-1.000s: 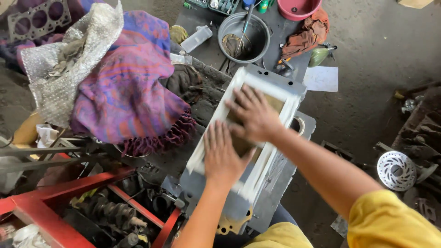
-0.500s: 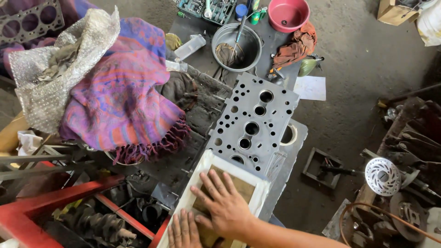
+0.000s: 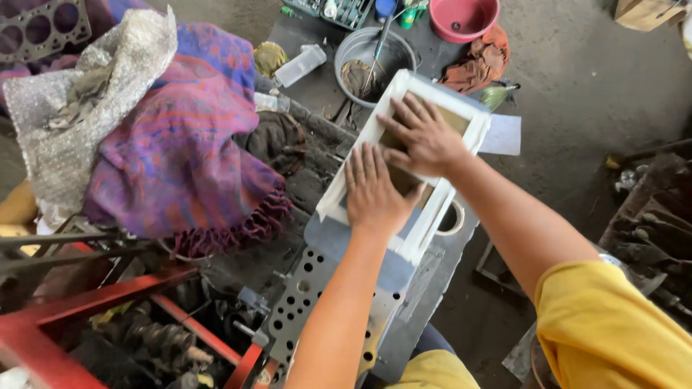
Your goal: The person sands the flat surface of a metal engine block using a sanding block held in both hands. They move the block back and forth across the surface, focusing on the area around the cylinder openings.
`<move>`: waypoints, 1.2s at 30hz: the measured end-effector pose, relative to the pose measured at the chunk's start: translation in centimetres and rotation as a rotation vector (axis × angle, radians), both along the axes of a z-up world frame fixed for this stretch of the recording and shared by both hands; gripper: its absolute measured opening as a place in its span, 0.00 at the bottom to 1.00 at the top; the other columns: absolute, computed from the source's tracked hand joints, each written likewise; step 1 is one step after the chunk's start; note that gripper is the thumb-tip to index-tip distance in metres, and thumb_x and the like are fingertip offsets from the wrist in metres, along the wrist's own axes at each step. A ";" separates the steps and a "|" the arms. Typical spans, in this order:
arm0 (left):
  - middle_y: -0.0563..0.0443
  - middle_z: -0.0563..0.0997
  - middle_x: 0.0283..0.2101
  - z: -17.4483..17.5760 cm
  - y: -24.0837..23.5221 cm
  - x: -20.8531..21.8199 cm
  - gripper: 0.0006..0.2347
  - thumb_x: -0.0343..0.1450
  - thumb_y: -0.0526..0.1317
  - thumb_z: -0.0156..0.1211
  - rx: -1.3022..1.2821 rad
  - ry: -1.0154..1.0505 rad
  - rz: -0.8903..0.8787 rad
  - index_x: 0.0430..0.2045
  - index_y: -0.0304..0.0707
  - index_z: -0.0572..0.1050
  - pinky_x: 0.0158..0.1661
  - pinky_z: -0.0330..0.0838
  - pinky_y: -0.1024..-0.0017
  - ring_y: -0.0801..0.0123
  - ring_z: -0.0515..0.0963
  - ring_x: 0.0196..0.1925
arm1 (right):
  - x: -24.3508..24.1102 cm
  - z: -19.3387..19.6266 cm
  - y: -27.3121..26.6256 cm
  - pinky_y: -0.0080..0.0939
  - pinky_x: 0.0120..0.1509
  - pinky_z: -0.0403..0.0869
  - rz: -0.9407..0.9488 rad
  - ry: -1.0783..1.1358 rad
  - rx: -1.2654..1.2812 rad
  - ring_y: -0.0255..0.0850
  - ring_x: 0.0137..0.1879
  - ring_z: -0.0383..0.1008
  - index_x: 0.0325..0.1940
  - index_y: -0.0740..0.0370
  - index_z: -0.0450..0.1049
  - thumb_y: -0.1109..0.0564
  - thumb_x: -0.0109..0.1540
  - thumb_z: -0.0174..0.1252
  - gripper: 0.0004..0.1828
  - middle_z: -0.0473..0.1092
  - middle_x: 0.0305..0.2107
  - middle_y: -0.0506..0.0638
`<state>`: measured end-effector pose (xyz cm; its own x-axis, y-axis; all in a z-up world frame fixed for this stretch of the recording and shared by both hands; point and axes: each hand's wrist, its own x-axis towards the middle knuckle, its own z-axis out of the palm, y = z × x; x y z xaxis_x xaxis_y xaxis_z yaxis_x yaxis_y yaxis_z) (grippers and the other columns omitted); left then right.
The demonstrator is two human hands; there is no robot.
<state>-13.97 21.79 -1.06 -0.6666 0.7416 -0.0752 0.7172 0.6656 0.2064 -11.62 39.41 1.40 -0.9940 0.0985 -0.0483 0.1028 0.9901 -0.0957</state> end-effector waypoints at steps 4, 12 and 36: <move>0.33 0.57 0.76 0.6 -2.0 0.5 0.49 0.61 0.71 0.54 0.231 -0.031 0.031 0.70 0.27 0.59 0.77 0.34 0.50 0.44 0.51 0.80 | 0.6 -1.2 -1.1 0.64 0.81 0.49 -0.021 0.130 0.074 0.60 0.81 0.49 0.79 0.43 0.60 0.21 0.63 0.43 0.45 0.53 0.76 0.59; 0.29 0.60 0.73 1.7 -21.0 6.4 0.48 0.63 0.70 0.58 0.218 0.075 -0.039 0.68 0.25 0.59 0.73 0.45 0.48 0.40 0.56 0.76 | 6.9 0.2 -19.9 0.65 0.79 0.49 -0.016 0.208 0.026 0.62 0.79 0.50 0.76 0.48 0.62 0.23 0.63 0.45 0.43 0.55 0.73 0.62; 0.33 0.47 0.77 1.8 -4.5 0.2 0.49 0.68 0.74 0.39 0.079 -0.016 0.057 0.72 0.27 0.48 0.74 0.30 0.51 0.46 0.43 0.80 | -0.4 -1.6 -3.2 0.60 0.81 0.43 0.071 0.119 -0.008 0.59 0.82 0.45 0.79 0.45 0.58 0.24 0.66 0.40 0.43 0.51 0.76 0.60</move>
<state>-13.79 17.33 0.72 -0.7071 0.7065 -0.0290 0.6748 0.6864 0.2711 -12.01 36.16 -0.18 -0.9972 0.0283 0.0695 0.0204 0.9936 -0.1114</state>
